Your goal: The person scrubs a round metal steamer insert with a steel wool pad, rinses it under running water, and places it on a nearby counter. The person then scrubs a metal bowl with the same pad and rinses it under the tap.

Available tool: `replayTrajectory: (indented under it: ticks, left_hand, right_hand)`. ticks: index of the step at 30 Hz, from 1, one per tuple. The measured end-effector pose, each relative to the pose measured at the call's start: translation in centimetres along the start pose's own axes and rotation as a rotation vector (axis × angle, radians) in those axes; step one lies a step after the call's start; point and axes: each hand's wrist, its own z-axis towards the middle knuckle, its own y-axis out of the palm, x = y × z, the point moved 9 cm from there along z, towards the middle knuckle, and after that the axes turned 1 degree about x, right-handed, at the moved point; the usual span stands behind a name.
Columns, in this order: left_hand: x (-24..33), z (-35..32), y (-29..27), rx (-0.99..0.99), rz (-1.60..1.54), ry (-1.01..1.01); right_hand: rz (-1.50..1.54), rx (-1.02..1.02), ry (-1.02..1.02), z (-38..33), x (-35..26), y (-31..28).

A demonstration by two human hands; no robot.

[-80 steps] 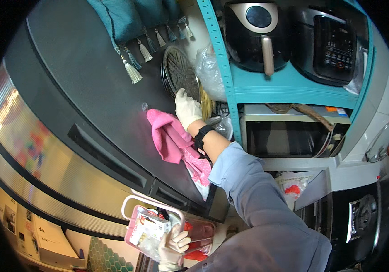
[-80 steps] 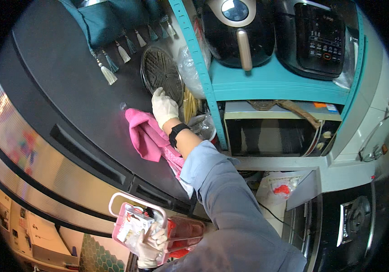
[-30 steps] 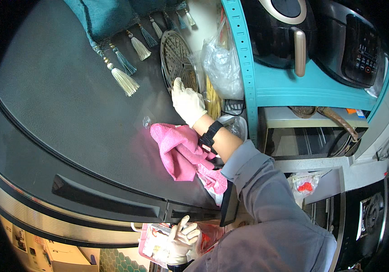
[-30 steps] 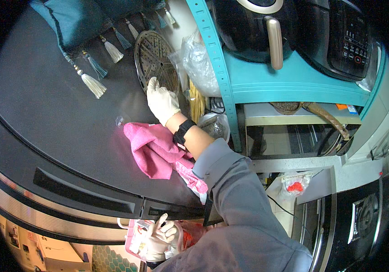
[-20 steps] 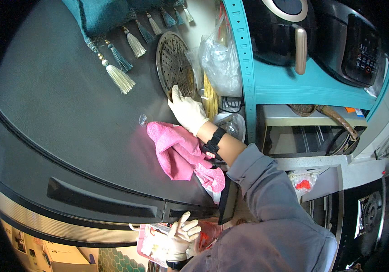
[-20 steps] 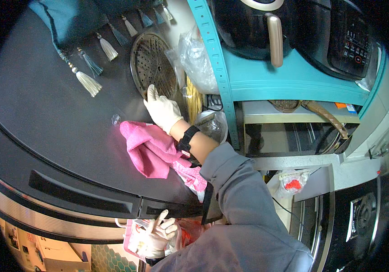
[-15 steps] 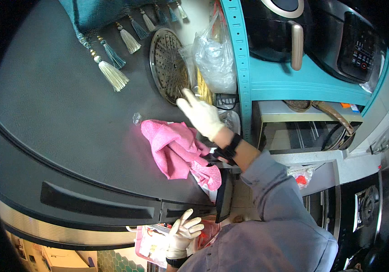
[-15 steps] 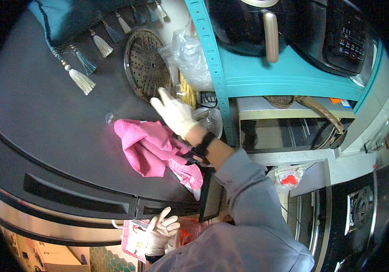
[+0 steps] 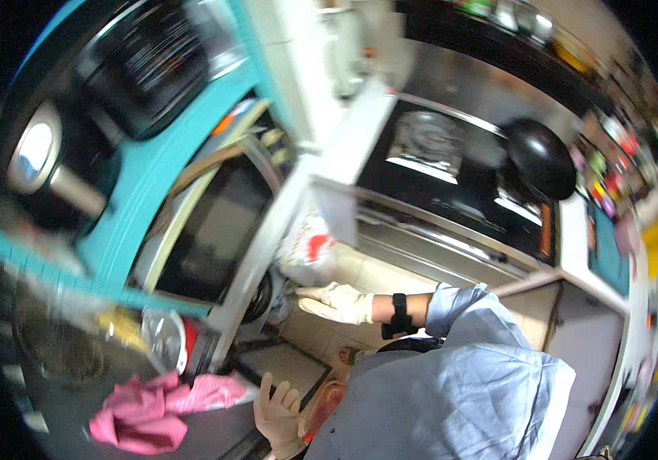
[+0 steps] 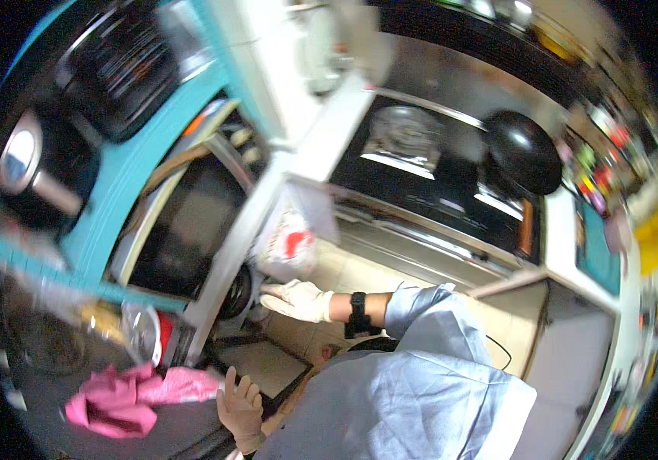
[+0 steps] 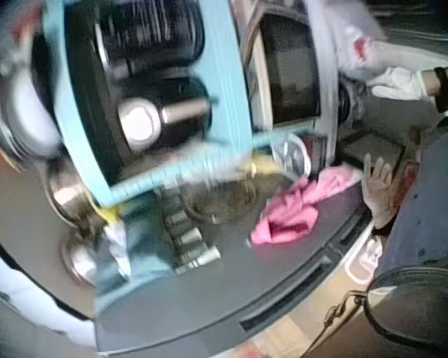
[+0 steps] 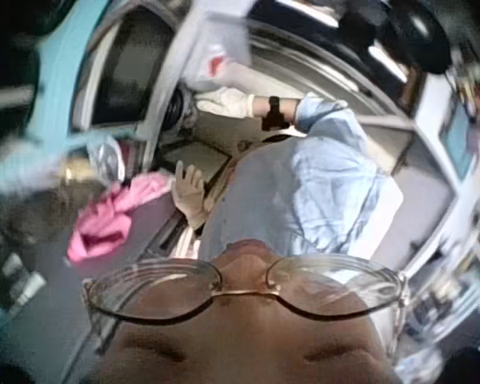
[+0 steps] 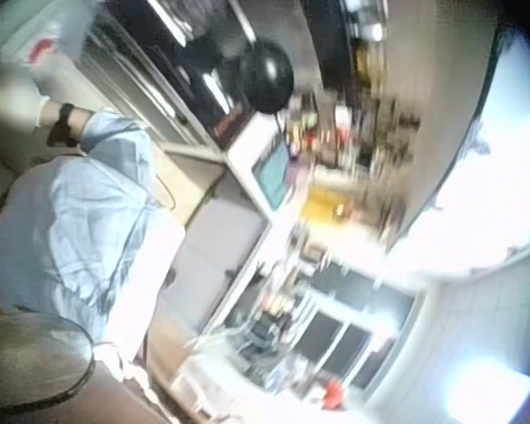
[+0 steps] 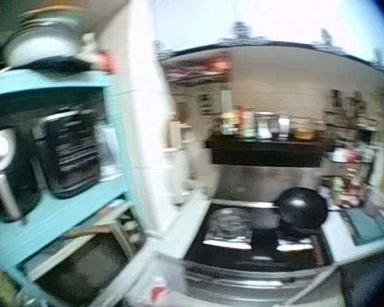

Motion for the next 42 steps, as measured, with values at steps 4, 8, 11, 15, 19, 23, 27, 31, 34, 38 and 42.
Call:
replayTrajectory:
  ticks: [4, 8, 11, 15, 19, 23, 27, 31, 34, 38, 42]
  left_hand:
    - [-6.5, 4.4, 4.0, -0.078, 0.119, -0.219]
    - [-16.2, 7.5, 8.6, -0.098, 0.414, -0.336]
    - [-24.7, 7.6, 12.3, -0.128, 0.61, -0.419]
    - [-37.1, 6.7, 17.1, -0.353, 0.772, -0.653]
    - [-49.7, 5.8, 20.9, -0.643, 0.891, -0.891]
    - [-61.3, 5.1, 24.6, -0.831, 0.808, -1.177]
    - [-71.1, 2.6, 27.0, -0.945, 0.722, -1.509]
    - [-79.1, -2.2, 28.5, -1.22, 0.974, -1.588]
    - [-84.0, -8.9, 29.7, -1.481, 1.032, -1.663]
    - [-90.9, -19.2, 29.3, -1.691, 1.016, -1.776]
    - [-97.9, -28.6, 28.5, -1.75, 1.057, -1.8]
  right_hand:
    - [0.021, 0.162, 0.186, -12.3, 6.9, -7.3]
    - [-0.008, 0.271, 0.353, -26.3, 12.6, -12.7]
    - [-0.024, 0.48, 0.362, -36.8, 15.6, -16.3]
    - [-0.067, 0.514, 0.647, -50.4, 19.9, -17.6]
    - [-0.194, 0.874, 0.722, -63.0, 19.6, -20.0]
    - [-0.327, 1.147, 0.966, -72.7, 19.9, -20.3]
    - [-0.217, 1.347, 1.25, -80.6, 19.0, -16.5]
    - [-0.236, 1.591, 1.548, -87.7, 14.1, -10.8]
    - [-0.087, 1.693, 1.73, -93.0, 11.4, -5.1]
    - [-0.136, 1.93, 1.9, -100.5, 7.7, 1.8]
    - [0.153, 1.977, 1.917, -108.5, 6.8, 7.8]
